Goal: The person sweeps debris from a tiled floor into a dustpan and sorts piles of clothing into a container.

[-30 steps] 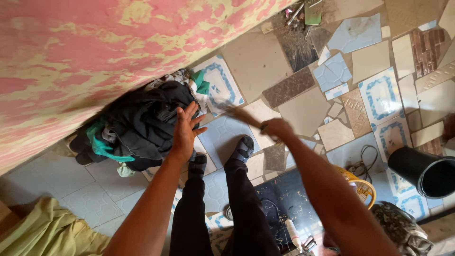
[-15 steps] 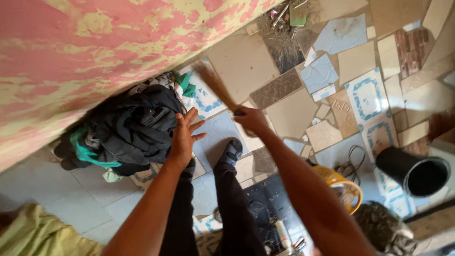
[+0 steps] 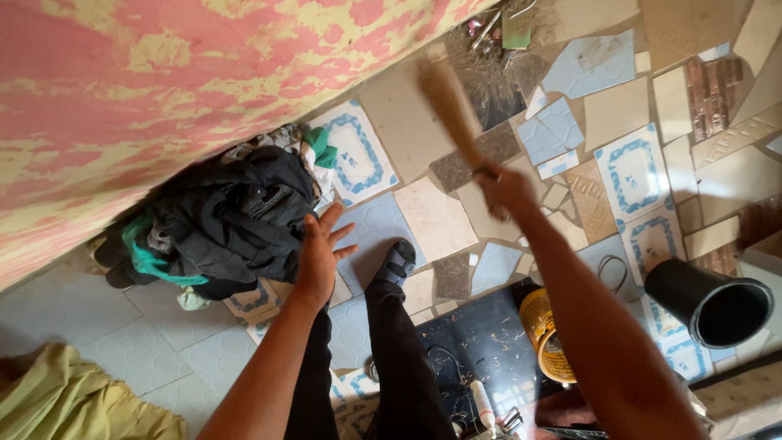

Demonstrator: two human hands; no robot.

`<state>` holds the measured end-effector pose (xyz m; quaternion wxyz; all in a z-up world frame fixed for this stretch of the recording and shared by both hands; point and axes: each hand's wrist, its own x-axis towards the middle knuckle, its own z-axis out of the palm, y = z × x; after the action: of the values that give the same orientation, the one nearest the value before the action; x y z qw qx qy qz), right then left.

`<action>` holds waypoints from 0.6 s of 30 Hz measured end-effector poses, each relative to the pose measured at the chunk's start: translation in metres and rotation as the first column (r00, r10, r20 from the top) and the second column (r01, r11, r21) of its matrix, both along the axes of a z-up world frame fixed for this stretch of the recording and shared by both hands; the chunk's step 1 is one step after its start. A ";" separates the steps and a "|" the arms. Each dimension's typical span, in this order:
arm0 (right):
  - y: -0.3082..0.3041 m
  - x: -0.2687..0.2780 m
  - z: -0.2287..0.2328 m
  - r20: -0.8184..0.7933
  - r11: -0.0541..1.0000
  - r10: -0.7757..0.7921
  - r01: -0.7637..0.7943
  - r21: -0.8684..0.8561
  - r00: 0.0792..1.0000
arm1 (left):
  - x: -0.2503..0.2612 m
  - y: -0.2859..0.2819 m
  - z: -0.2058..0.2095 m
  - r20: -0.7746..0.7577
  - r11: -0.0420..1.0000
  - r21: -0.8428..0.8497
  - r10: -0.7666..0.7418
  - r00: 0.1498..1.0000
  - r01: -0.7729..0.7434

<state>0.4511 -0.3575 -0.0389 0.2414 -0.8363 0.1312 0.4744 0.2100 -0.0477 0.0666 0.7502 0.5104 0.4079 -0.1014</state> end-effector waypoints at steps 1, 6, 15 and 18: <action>-0.008 -0.017 0.001 0.026 0.983 0.180 -0.179 -0.046 0.983 | 0.002 -0.004 -0.001 -0.017 1.000 -0.014 0.014 1.000 -0.014; -0.033 -0.023 -0.015 -0.062 0.808 0.545 -0.544 -0.226 0.836 | 0.011 -0.019 -0.010 -0.032 0.999 -0.048 -0.017 0.999 0.015; -0.025 -0.058 0.063 -0.063 0.786 -0.533 0.521 0.334 0.844 | 0.056 -0.041 -0.017 0.001 0.989 -0.094 -0.118 0.993 0.117; -0.028 -0.130 0.083 -0.111 0.637 -0.729 0.730 0.247 0.675 | 0.078 -0.037 -0.019 0.030 0.979 -0.093 -0.179 0.983 0.181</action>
<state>0.3212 -0.3859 0.0437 0.5241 -0.6705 0.3911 0.3504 0.2881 -0.0845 0.0473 0.7657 0.5100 0.3467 -0.1828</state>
